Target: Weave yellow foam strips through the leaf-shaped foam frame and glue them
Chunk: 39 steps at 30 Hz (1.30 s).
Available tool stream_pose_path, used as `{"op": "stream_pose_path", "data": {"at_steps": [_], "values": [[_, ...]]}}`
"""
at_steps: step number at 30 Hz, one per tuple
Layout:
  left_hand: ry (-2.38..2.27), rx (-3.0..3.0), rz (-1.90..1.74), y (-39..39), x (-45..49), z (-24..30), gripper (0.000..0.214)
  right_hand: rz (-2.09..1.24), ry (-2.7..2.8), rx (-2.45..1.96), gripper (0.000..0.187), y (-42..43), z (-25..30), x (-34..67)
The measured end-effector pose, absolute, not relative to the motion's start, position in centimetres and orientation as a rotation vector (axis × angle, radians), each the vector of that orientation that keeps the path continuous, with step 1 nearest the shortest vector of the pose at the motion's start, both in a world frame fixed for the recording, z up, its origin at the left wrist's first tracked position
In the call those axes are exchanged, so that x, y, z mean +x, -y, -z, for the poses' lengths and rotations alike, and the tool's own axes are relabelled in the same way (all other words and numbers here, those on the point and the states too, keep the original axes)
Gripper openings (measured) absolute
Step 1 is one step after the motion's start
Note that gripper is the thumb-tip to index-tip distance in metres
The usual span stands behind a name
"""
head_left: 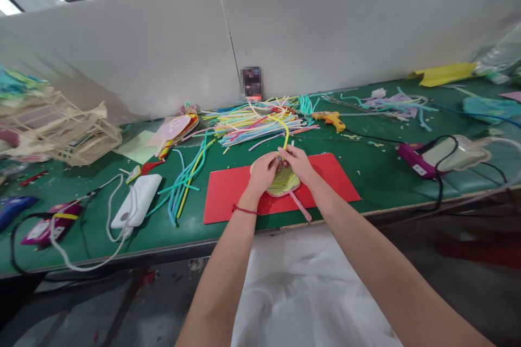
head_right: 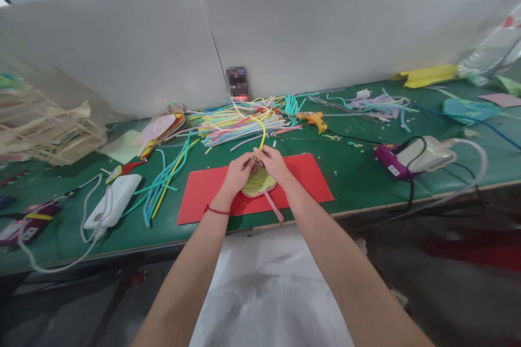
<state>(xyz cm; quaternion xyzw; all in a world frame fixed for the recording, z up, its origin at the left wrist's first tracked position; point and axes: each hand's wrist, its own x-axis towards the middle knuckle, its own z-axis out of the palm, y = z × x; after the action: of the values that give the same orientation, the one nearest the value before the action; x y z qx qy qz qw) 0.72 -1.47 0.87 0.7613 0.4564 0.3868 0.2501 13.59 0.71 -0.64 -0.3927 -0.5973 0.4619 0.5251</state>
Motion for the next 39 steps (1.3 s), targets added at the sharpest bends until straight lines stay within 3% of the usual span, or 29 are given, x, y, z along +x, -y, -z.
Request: {"op": "stream_pose_path", "data": {"at_steps": [22,27,34,39], "values": [[-1.174,1.756,-1.089,1.5,1.1,-0.8,0.025,-1.176,1.169,-0.892,0.035,-0.8,0.2,13.6],[-1.129,1.621,-1.143,1.1,1.2,-0.2,0.011,-1.134,1.134,-0.889,0.031,-0.9,0.3,13.6],[-1.14,1.544,-1.174,0.7,0.9,-0.2,0.009,-1.102,1.208,-0.95,0.034,-0.9,0.5,13.6],[-1.143,1.574,-1.201,1.1,0.9,-1.0,0.016,-1.105,1.221,-0.947,0.033,-1.0,0.7,13.6]]}}
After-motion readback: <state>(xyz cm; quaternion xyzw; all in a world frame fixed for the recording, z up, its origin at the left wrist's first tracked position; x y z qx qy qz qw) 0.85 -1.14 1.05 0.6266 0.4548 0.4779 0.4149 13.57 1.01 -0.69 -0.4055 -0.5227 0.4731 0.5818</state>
